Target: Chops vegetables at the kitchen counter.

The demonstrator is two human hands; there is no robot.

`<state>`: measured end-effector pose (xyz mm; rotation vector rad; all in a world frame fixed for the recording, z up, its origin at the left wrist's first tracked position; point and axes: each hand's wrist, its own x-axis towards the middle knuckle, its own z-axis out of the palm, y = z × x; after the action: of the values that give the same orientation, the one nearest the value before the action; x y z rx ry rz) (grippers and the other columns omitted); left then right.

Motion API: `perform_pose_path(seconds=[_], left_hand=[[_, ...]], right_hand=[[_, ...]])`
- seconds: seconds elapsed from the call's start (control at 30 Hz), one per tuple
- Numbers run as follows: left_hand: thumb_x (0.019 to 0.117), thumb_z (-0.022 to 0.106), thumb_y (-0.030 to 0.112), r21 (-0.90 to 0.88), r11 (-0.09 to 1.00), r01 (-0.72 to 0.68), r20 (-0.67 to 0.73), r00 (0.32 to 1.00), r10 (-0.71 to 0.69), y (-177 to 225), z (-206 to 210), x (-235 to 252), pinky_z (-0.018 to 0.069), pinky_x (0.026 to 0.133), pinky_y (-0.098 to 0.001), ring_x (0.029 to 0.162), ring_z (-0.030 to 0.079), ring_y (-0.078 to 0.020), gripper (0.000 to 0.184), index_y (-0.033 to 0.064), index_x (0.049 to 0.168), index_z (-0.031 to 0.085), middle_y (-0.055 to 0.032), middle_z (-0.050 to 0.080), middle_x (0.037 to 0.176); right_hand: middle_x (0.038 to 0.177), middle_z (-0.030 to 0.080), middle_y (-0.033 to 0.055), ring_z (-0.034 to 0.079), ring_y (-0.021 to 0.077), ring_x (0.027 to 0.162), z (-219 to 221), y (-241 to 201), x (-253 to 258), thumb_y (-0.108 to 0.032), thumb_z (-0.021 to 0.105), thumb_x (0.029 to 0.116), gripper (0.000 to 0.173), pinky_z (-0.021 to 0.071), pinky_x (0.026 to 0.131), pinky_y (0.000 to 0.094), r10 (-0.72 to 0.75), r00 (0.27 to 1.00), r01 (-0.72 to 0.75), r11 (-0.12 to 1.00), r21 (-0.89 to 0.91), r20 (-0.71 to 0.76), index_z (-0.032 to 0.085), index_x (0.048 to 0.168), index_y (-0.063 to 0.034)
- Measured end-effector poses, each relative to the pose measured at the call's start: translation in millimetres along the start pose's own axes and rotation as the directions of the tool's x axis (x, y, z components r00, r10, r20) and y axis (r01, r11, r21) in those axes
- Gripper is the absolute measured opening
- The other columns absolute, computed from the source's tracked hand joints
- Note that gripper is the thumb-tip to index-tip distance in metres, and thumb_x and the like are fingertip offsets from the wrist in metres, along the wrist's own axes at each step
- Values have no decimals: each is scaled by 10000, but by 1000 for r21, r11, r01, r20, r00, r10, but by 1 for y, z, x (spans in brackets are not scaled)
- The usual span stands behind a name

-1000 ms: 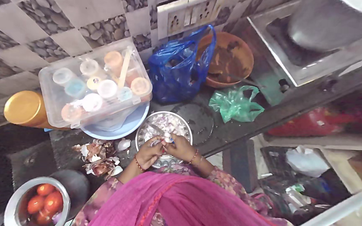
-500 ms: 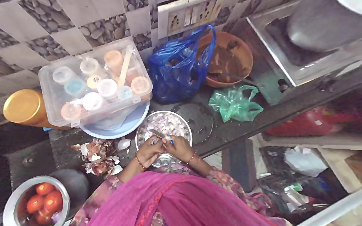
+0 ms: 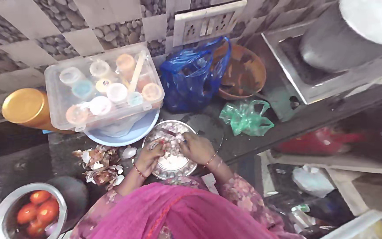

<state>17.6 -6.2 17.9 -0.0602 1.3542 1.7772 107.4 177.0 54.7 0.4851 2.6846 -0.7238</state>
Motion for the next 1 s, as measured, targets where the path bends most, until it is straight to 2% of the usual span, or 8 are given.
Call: perform_pose_path(seconds=[0.2, 0.37, 0.47, 0.57, 0.67, 0.77, 0.83, 1.0], left_hand=[[900, 514, -68, -17, 1000, -7, 69, 998, 8, 1, -6, -3, 574, 802, -253, 930, 688, -120, 457, -71, 1357, 496, -127, 687, 1179], [937, 497, -67, -84, 996, -32, 56, 998, 36, -3, -9, -2, 555, 901, -272, 1049, 675, -144, 455, -80, 1390, 448, -149, 652, 1268], [994, 417, -30, -239, 971, -6, 66, 998, 23, -5, -13, -3, 570, 898, -266, 1020, 698, -154, 378, -42, 1371, 446, -131, 679, 1216], [1119, 286, 242, -555, 832, 16, 49, 999, 13, -5, -11, -7, 606, 881, -333, 984, 731, -252, 376, -18, 1263, 516, -182, 705, 1121], [1079, 310, 522, -727, 686, 40, 67, 998, 13, -1, -5, -17, 602, 897, -399, 1015, 716, -321, 573, 6, 1253, 490, -215, 674, 1137], [1046, 227, 612, -694, 720, 18, 107, 991, 78, -4, 3, -29, 599, 844, -359, 985, 712, -260, 646, 62, 1232, 508, -164, 687, 1117], [1037, 101, 629, -659, 752, -22, 100, 988, 117, -8, 7, -35, 603, 784, -345, 976, 720, -245, 740, 66, 1147, 569, -152, 713, 1090], [1059, 36, 568, -619, 782, -79, 48, 989, 138, -12, 18, -52, 595, 762, -332, 990, 723, -231, 712, 94, 1151, 559, -128, 725, 1102]], right_hand=[[1185, 670, 195, 662, 378, 1102, -11, -10, 12, -287, 376, 1085, 420, 521, 892, 580, -10, 1000, 10, 997, -78, -9, 677, 1270, -62], [1040, 720, 182, 709, 374, 963, 6, 0, 15, -303, 574, 1025, 306, 552, 800, 572, -33, 966, 28, 999, -24, -257, 741, 1112, -62], [1076, 723, 177, 714, 360, 969, 14, 4, 5, -304, 632, 995, 311, 561, 824, 559, -4, 934, 26, 998, 57, -358, 735, 1136, -47], [991, 728, 166, 712, 318, 850, 25, 8, -9, -276, 643, 955, 299, 568, 747, 524, -38, 866, 137, 977, 163, -498, 742, 1079, -23], [935, 728, 128, 681, 196, 767, 35, -1, -26, -278, 638, 938, 300, 568, 708, 375, -135, 831, 318, 912, 261, -540, 741, 1029, -12], [917, 728, 117, 664, 154, 759, 49, -22, -39, -308, 655, 936, 317, 559, 702, 322, -241, 829, 437, 842, 316, -504, 741, 1009, -12], [946, 725, 133, 668, 200, 776, 51, -37, -45, -374, 661, 940, 388, 560, 718, 388, -248, 870, 403, 856, 323, -427, 736, 1055, -11], [919, 693, 140, 644, 270, 775, 52, -58, -54, -399, 666, 911, 468, 538, 722, 474, -189, 941, 270, 919, 286, -280, 688, 1127, 15]])
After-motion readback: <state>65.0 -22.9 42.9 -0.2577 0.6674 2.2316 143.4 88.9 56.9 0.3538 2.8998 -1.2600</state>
